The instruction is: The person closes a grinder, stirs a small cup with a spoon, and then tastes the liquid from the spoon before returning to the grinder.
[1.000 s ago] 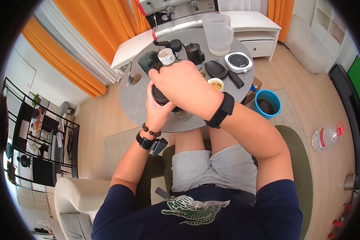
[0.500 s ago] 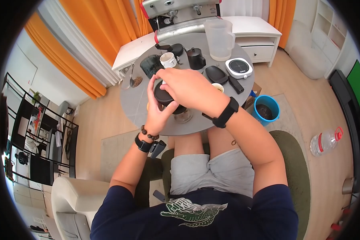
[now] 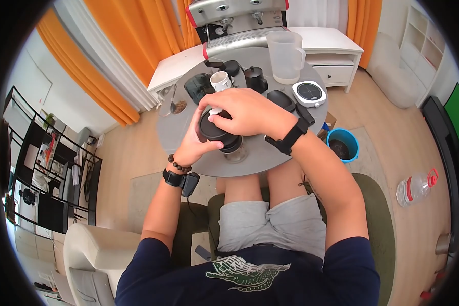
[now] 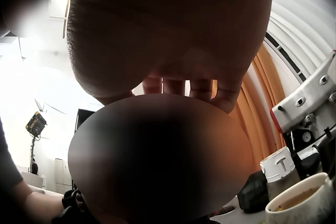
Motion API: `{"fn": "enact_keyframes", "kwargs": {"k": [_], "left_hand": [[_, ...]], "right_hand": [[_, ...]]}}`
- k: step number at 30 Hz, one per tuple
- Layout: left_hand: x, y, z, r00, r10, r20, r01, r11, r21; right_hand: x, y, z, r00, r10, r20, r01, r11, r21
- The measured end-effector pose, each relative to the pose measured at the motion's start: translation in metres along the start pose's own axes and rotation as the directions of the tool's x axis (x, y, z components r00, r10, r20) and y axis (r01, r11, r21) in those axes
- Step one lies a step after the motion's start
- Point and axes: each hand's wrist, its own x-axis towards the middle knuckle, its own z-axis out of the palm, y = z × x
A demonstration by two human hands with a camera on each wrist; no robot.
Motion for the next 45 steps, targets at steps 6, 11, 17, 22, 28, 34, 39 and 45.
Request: {"fn": "enact_keyframes", "kwargs": {"k": [6, 11, 17, 22, 28, 34, 39, 45], "left_hand": [[-0.001, -0.001, 0.010, 0.995, 0.046, -0.094, -0.025, 0.975, 0.222], [-0.002, -0.004, 0.018, 0.994, 0.057, -0.098, -0.048, 0.995, 0.090], [-0.005, 0.002, 0.029, 0.985, 0.094, -0.144, -0.085, 0.994, 0.069], [-0.004, -0.008, 0.033, 0.971, 0.144, -0.190, -0.120, 0.984, 0.130], [-0.003, -0.001, 0.046, 0.955, 0.134, -0.264, -0.098, 0.985, 0.143], [-0.004, -0.010, 0.069, 0.901, 0.159, -0.405, -0.076, 0.974, 0.214], [-0.005, -0.015, 0.076, 0.842, 0.236, -0.486, -0.089, 0.948, 0.306], [-0.008, -0.014, 0.067, 0.905, 0.202, -0.374, -0.132, 0.970, 0.206]], "right_hand": [[0.000, -0.013, 0.003, 0.999, 0.000, -0.039, -0.010, 0.962, -0.273], [-0.003, -0.011, 0.012, 0.980, -0.116, -0.163, 0.050, 0.932, -0.360], [-0.002, -0.022, 0.010, 0.988, -0.045, -0.148, -0.015, 0.927, -0.376], [-0.001, -0.022, 0.019, 0.981, -0.046, -0.187, -0.035, 0.913, -0.407], [0.002, -0.030, 0.026, 0.975, 0.007, -0.222, -0.102, 0.902, -0.420], [0.003, -0.049, 0.039, 0.947, 0.168, -0.272, -0.288, 0.819, -0.497], [0.003, -0.046, 0.041, 0.937, 0.205, -0.284, -0.326, 0.808, -0.492], [-0.003, -0.025, 0.021, 0.949, 0.262, -0.173, -0.288, 0.947, -0.144]]}}
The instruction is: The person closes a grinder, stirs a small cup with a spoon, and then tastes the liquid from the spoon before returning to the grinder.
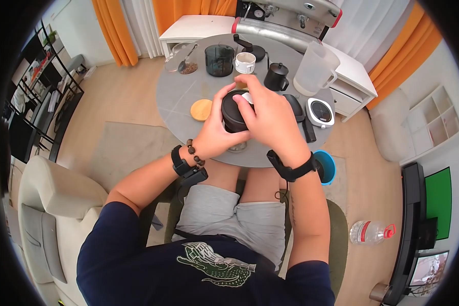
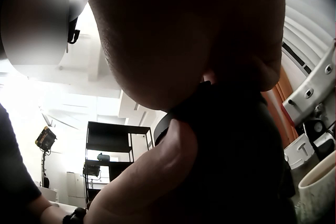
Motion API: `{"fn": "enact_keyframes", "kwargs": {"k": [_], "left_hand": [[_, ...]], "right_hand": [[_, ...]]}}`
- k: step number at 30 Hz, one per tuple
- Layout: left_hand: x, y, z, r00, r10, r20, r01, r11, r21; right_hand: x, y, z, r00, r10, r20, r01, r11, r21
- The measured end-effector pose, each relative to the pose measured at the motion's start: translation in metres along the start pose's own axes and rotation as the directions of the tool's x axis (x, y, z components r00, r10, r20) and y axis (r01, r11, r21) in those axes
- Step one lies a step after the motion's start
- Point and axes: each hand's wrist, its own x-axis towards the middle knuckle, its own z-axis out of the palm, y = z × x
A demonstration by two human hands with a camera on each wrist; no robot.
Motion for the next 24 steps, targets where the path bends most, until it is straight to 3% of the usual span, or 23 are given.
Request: {"fn": "enact_keyframes", "kwargs": {"k": [3, 6, 8, 11, 18, 21, 23, 24], "left_hand": [[0.008, -0.001, -0.011, 0.996, 0.027, 0.081, -0.021, 0.997, -0.080], [0.018, -0.009, -0.023, 0.984, 0.091, 0.152, -0.075, 0.991, -0.107], [0.021, -0.007, -0.030, 0.972, 0.025, 0.233, 0.032, 0.971, -0.235], [0.021, -0.009, -0.037, 0.946, -0.036, 0.322, 0.095, 0.981, -0.171], [0.021, -0.011, -0.035, 0.951, -0.054, 0.303, 0.110, 0.979, -0.170], [0.021, -0.004, -0.035, 0.953, -0.067, 0.296, 0.110, 0.985, -0.132], [0.020, -0.002, -0.031, 0.970, -0.035, 0.239, 0.051, 0.997, -0.059], [0.019, -0.001, -0.030, 0.971, -0.038, 0.237, 0.053, 0.997, -0.060]], "right_hand": [[0.005, 0.006, -0.011, 0.994, -0.030, 0.102, 0.017, 0.992, 0.123], [0.006, 0.012, -0.021, 0.977, 0.014, 0.211, -0.057, 0.978, 0.202], [0.010, 0.019, -0.024, 0.953, -0.014, 0.302, -0.069, 0.962, 0.264], [0.012, 0.027, -0.021, 0.947, -0.065, 0.316, -0.054, 0.934, 0.353], [0.018, 0.031, -0.020, 0.929, -0.096, 0.358, -0.057, 0.917, 0.394], [0.016, 0.023, -0.018, 0.939, -0.088, 0.334, -0.043, 0.930, 0.366], [0.013, 0.011, -0.019, 0.971, -0.099, 0.217, 0.062, 0.983, 0.173], [0.012, 0.007, -0.019, 0.970, -0.099, 0.220, 0.061, 0.983, 0.175]]}}
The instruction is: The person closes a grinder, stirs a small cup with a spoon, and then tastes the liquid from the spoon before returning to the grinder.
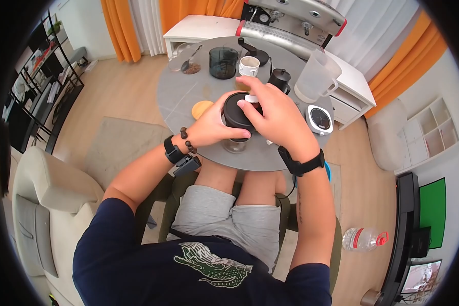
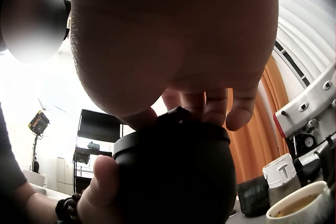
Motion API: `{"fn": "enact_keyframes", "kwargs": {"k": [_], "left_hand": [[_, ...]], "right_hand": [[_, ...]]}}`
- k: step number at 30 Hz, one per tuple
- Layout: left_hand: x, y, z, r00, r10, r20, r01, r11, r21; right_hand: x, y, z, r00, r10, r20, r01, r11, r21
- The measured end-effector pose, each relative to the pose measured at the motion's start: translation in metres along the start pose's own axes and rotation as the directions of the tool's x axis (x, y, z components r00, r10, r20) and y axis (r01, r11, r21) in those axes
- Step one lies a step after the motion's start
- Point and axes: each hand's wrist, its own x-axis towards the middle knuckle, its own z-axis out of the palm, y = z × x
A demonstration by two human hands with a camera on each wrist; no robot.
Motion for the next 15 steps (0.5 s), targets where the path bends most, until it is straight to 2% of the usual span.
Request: {"fn": "enact_keyframes", "kwargs": {"k": [2, 3, 5, 8, 15], "left_hand": [[-0.001, 0.001, 0.002, 0.999, -0.041, -0.033, 0.043, 0.998, 0.052], [-0.002, 0.002, 0.004, 0.998, -0.047, -0.032, 0.048, 0.998, 0.049], [-0.004, 0.005, 0.008, 0.998, -0.040, -0.055, 0.040, 0.999, 0.008], [-0.003, 0.003, 0.011, 0.997, -0.038, -0.063, 0.038, 0.999, 0.000], [-0.005, -0.005, 0.022, 0.992, -0.008, -0.126, 0.012, 0.999, 0.033]], "right_hand": [[-0.002, -0.007, 0.001, 0.989, -0.094, -0.110, 0.054, 0.946, -0.320], [-0.004, -0.011, 0.001, 0.990, -0.089, -0.109, 0.050, 0.947, -0.318], [-0.007, -0.018, 0.001, 0.976, -0.137, -0.168, 0.044, 0.883, -0.468], [-0.008, -0.022, 0.000, 0.982, -0.108, -0.157, 0.009, 0.849, -0.528], [-0.008, -0.012, 0.004, 0.975, -0.121, -0.186, 0.018, 0.878, -0.477]]}}
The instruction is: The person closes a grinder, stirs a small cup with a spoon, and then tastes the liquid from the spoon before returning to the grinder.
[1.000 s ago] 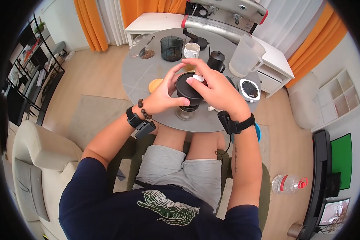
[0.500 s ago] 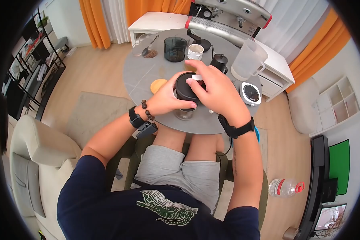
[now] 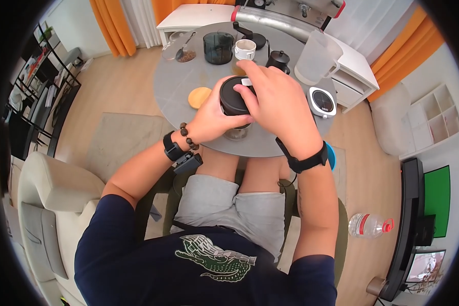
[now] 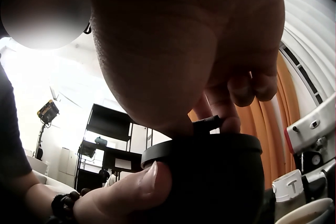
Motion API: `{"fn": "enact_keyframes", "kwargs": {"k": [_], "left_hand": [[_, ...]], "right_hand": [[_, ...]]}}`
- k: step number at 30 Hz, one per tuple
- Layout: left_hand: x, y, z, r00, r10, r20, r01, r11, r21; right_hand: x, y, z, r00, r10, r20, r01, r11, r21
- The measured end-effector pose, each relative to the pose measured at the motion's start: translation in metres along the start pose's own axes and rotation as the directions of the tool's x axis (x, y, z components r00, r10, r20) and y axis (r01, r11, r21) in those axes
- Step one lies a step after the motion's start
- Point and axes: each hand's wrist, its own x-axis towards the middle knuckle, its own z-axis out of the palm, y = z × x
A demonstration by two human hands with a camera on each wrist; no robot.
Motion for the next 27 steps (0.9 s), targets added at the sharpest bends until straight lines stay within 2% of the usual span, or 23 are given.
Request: {"fn": "enact_keyframes", "kwargs": {"k": [2, 8, 12, 15, 17, 21, 24, 26, 27], "left_hand": [[0.001, 0.000, 0.000, 1.000, 0.004, 0.000, -0.004, 1.000, -0.020], [0.003, 0.001, -0.004, 0.999, 0.022, 0.039, -0.022, 1.000, 0.018], [0.003, 0.005, -0.005, 0.998, -0.019, 0.061, 0.020, 1.000, -0.013], [0.001, 0.004, -0.004, 0.998, -0.034, 0.052, 0.036, 0.999, -0.036], [0.000, 0.003, -0.001, 0.999, -0.032, 0.037, 0.034, 0.998, -0.058], [0.001, 0.004, 0.002, 0.998, -0.014, 0.053, 0.018, 0.997, -0.075], [0.000, 0.005, 0.006, 0.999, -0.033, 0.023, 0.035, 0.997, -0.066], [0.000, 0.000, 0.008, 0.999, 0.005, -0.037, -0.003, 0.999, 0.040], [0.000, -0.002, 0.009, 1.000, 0.002, -0.029, 0.000, 0.999, 0.041]], "right_hand": [[0.001, 0.006, 0.001, 0.997, -0.071, -0.002, 0.071, 0.996, 0.054], [0.003, 0.024, 0.007, 0.993, -0.113, 0.014, 0.109, 0.979, 0.171], [0.005, 0.034, 0.015, 0.991, -0.131, 0.014, 0.124, 0.965, 0.231], [0.007, 0.032, 0.013, 0.993, -0.116, 0.032, 0.106, 0.970, 0.220], [0.006, 0.032, 0.014, 0.989, -0.147, 0.011, 0.144, 0.979, 0.144], [0.004, 0.026, 0.020, 0.992, -0.125, -0.030, 0.127, 0.989, 0.072], [0.000, 0.012, 0.023, 0.992, -0.073, -0.098, 0.075, 0.997, 0.021], [-0.004, -0.002, 0.025, 0.990, 0.030, -0.140, -0.043, 0.995, -0.092], [-0.005, -0.008, 0.025, 0.989, 0.039, -0.142, -0.052, 0.994, -0.091]]}}
